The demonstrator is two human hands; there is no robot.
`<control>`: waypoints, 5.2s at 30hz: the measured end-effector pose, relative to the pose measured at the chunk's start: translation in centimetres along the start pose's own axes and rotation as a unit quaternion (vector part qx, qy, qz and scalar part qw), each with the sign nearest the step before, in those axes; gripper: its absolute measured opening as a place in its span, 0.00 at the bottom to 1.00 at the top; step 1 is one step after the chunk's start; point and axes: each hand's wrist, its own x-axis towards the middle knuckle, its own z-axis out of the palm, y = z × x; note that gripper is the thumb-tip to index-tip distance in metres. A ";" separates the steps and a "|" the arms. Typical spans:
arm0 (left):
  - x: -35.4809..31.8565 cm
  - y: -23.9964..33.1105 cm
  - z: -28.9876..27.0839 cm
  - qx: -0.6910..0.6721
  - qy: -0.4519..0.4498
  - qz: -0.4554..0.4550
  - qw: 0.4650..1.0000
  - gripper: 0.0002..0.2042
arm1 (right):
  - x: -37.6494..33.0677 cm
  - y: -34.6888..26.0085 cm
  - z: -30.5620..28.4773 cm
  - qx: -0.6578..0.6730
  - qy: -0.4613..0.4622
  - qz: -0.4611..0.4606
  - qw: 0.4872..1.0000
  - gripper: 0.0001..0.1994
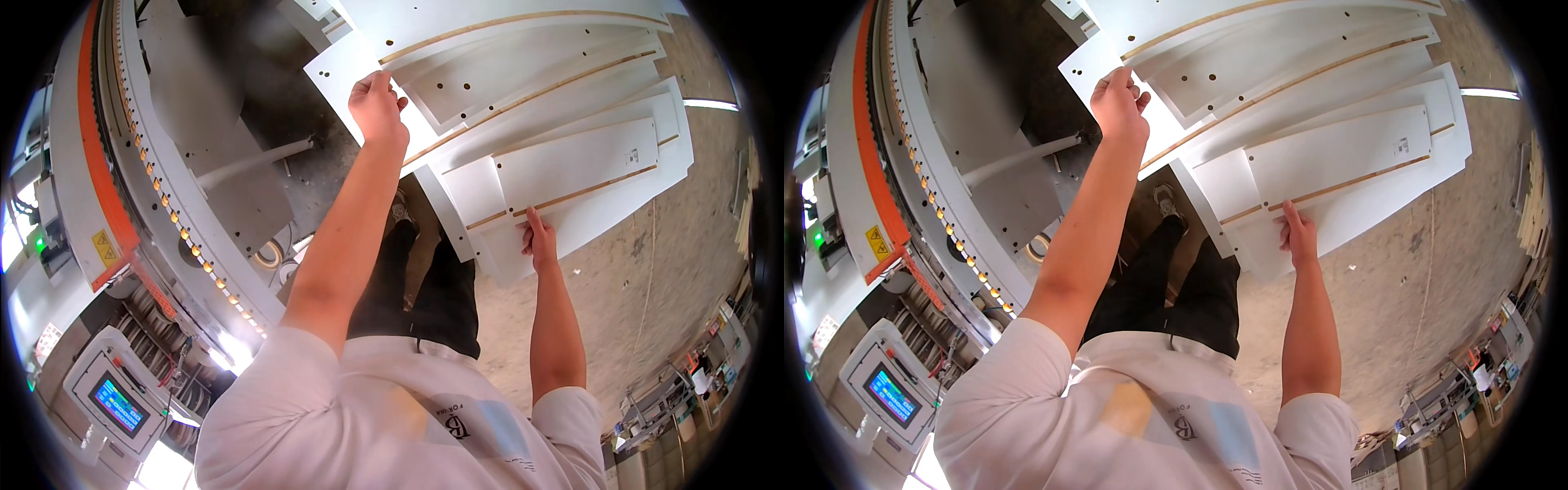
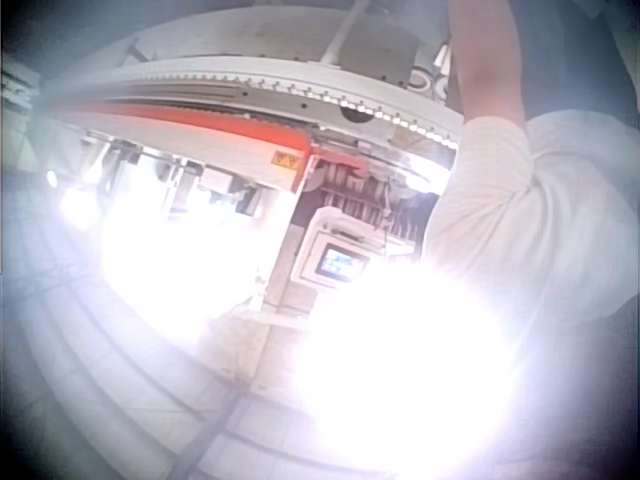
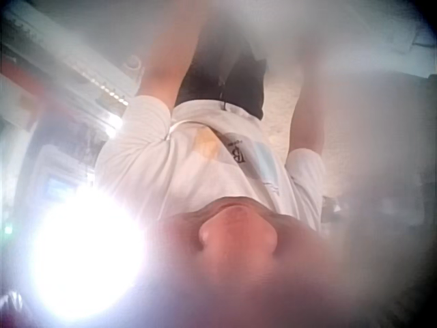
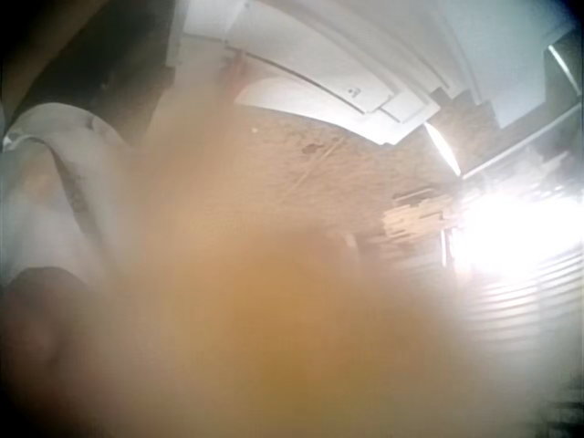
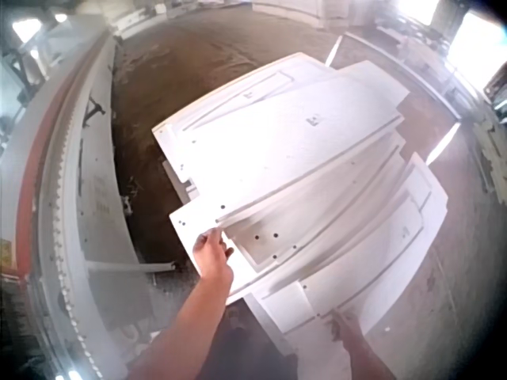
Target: The person picks up white rectangular panels from a stack and places them onto a conveyor belt. They handle the panels one at a time, aligning them before feeding them into the machine. The person repeats this process, moving panels from the stack to the conveyor.
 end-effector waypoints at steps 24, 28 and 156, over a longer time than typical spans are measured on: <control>1.1 0.6 -0.2 0.020 -0.032 0.013 0.999 0.03 | 0.4 0.3 -0.1 0.000 0.007 0.005 1.000 0.31; 3.0 1.7 0.7 0.039 -0.030 0.034 0.998 0.04 | 0.2 0.2 0.0 -0.004 0.005 -0.002 1.000 0.31; 4.5 -5.3 -8.2 0.689 -0.195 0.488 0.498 0.20 | 0.9 1.5 -0.6 0.019 -0.006 -0.002 1.000 0.30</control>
